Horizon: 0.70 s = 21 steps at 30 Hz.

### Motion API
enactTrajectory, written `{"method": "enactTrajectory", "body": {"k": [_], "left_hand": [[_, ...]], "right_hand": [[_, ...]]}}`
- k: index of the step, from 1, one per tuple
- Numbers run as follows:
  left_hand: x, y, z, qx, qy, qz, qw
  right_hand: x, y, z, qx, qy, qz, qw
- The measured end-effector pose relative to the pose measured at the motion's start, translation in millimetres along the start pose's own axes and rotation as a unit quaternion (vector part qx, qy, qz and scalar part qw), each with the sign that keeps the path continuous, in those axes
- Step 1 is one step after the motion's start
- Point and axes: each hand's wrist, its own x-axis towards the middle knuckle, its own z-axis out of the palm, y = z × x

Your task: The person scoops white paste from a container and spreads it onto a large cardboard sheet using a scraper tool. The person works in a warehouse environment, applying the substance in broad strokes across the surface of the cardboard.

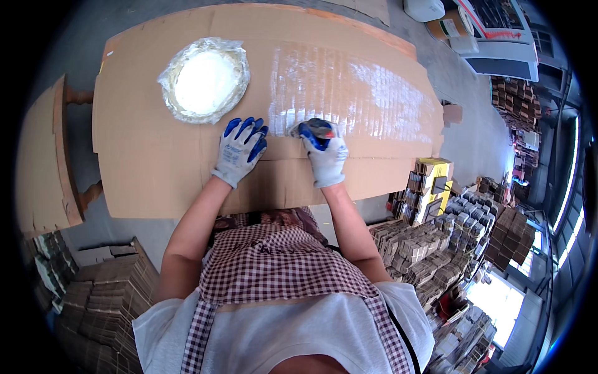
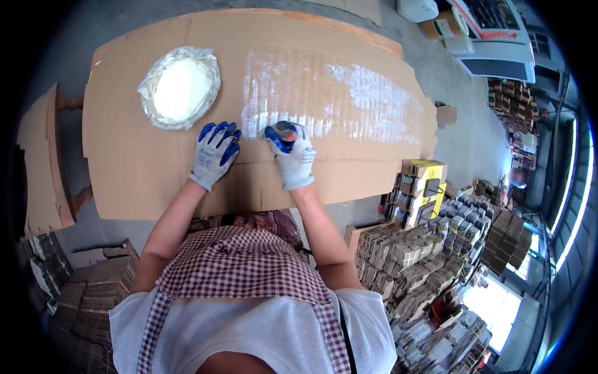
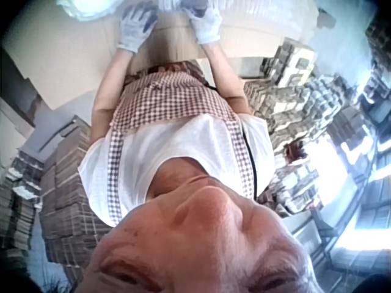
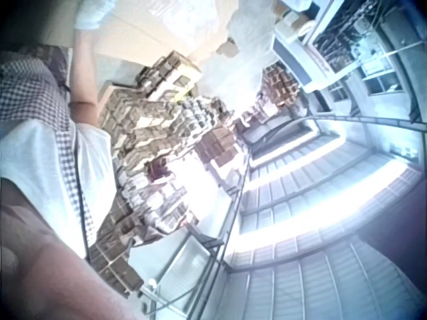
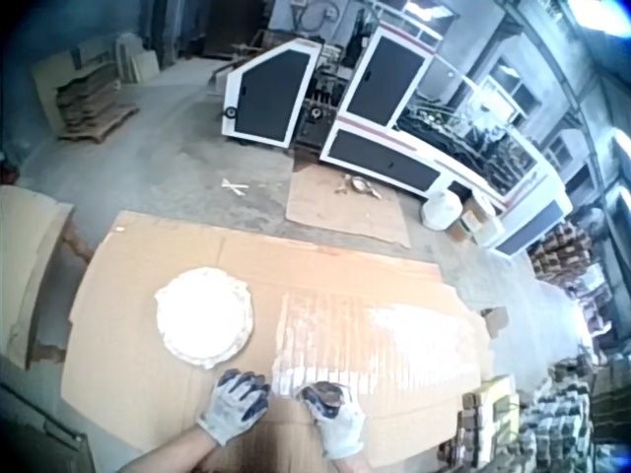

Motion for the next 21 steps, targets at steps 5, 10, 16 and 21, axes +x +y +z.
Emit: {"method": "enactTrajectory", "body": {"k": [5,10,16,21], "left_hand": [[-1,1,-1,-0.008,0.0,-0.01,1.0],[-3,-3,3,-0.008,0.003,-0.004,1.0],[-5,-3,2,-0.009,0.008,0.001,1.0],[-8,-5,3,-0.019,0.004,-0.006,1.0]], "right_hand": [[13,27,-9,-0.106,0.02,0.003,0.994],[19,-5,0,-0.071,-0.021,-0.116,0.99],[51,10,14,-0.084,-0.036,-0.08,0.993],[73,-9,13,0.003,-0.087,-0.057,0.995]]}}
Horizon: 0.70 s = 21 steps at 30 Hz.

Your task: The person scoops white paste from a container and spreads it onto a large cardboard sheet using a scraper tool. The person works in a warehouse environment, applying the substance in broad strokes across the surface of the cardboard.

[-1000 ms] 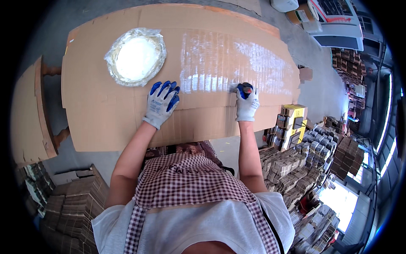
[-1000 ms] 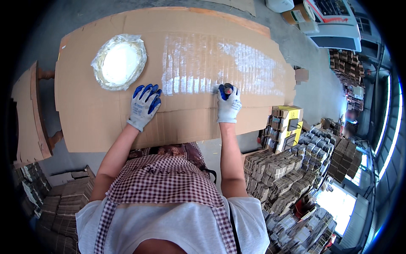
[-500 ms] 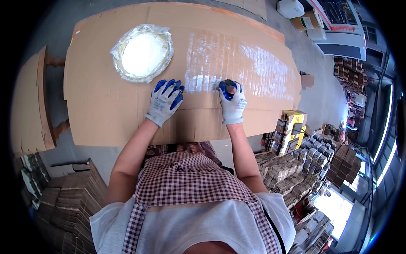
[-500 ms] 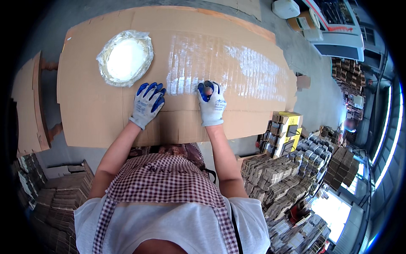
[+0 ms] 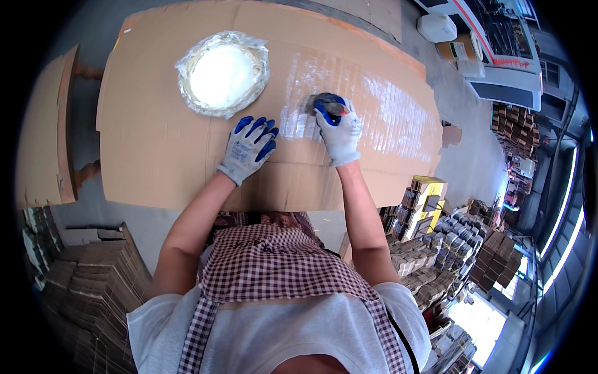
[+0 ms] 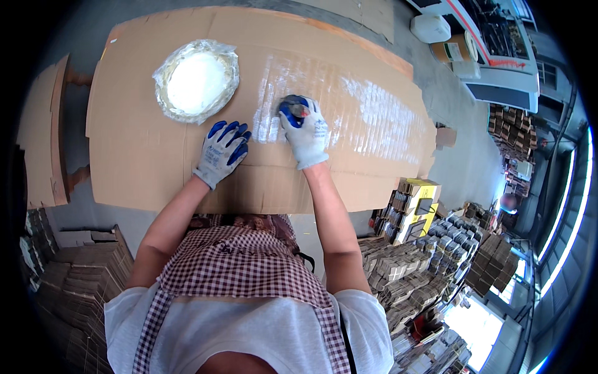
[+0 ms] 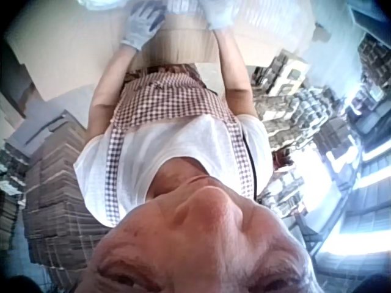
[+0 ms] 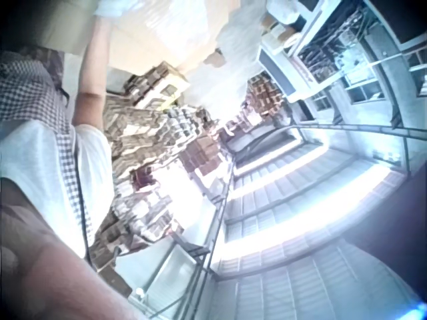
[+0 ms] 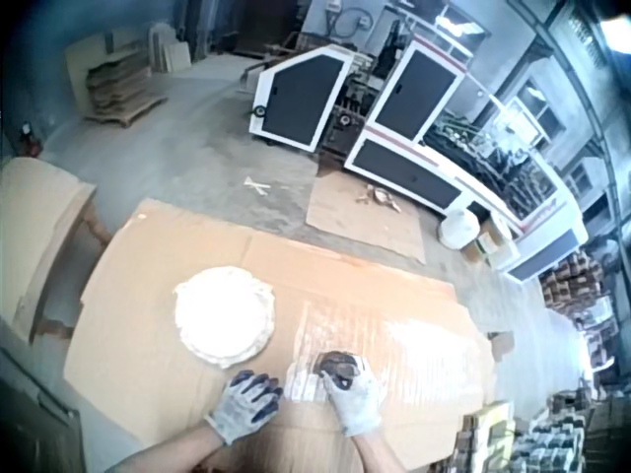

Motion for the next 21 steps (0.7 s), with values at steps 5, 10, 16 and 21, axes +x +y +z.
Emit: {"method": "enactTrajectory", "body": {"k": [5,10,16,21], "left_hand": [[0,0,1,0.0,-0.001,0.004,1.0],[-2,-1,1,0.001,0.009,-0.001,1.0],[0,0,-2,-0.003,0.017,0.001,1.0],[-1,-1,0,-0.004,0.014,-0.003,1.0]], "right_hand": [[20,-15,15,-0.034,-0.084,0.016,0.996],[29,-22,13,-0.013,-0.073,0.045,0.996],[50,-16,17,-0.125,-0.086,-0.033,0.988],[68,-10,20,-0.047,-0.072,-0.033,0.996]]}}
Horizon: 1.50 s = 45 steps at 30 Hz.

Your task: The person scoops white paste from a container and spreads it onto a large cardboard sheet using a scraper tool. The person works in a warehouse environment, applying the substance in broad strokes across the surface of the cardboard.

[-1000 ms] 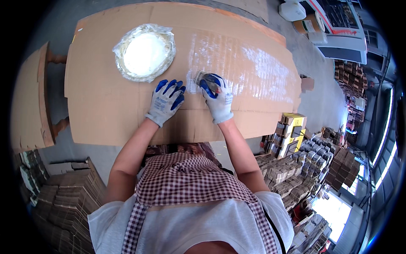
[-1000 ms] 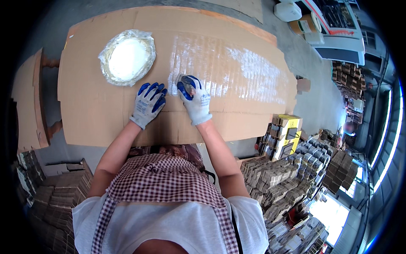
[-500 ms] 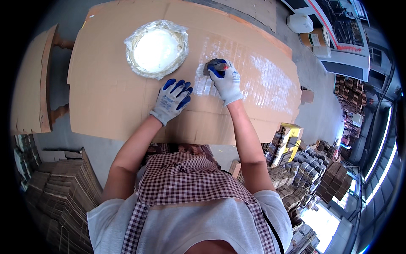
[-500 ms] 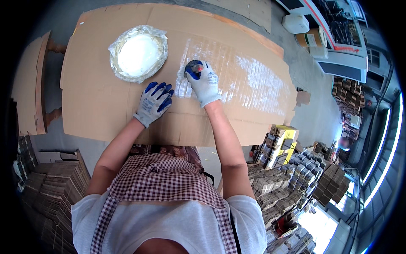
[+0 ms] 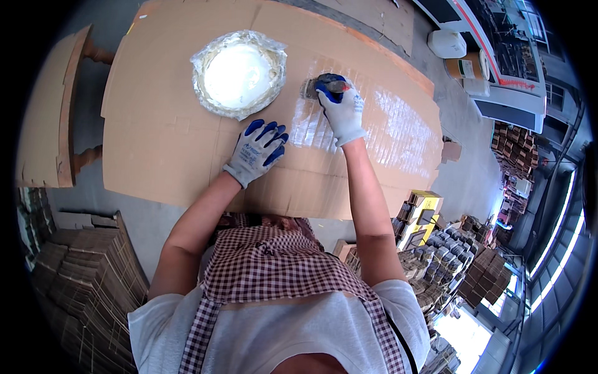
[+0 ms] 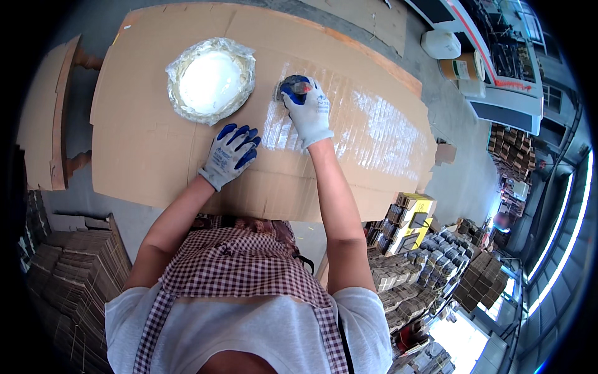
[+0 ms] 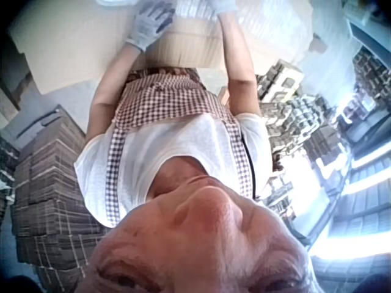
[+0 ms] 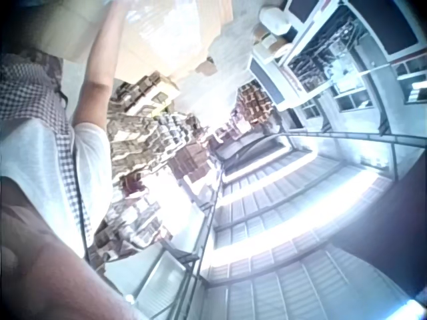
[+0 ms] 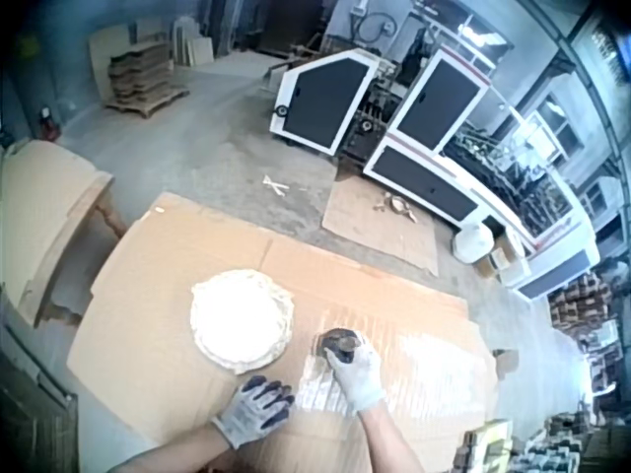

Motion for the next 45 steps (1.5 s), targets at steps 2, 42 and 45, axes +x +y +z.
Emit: {"method": "enactTrajectory", "body": {"k": [2,42,45], "left_hand": [[2,3,-2,0.003,-0.006,0.004,1.0],[-1,-1,2,-0.001,-0.009,-0.005,1.0],[0,0,0,-0.001,-0.009,-0.008,1.0]], "right_hand": [[9,15,2,-0.05,-0.011,-0.025,0.998],[91,-8,2,-0.151,0.034,-0.005,0.988],[84,0,0,-0.181,0.03,0.016,0.983]]}}
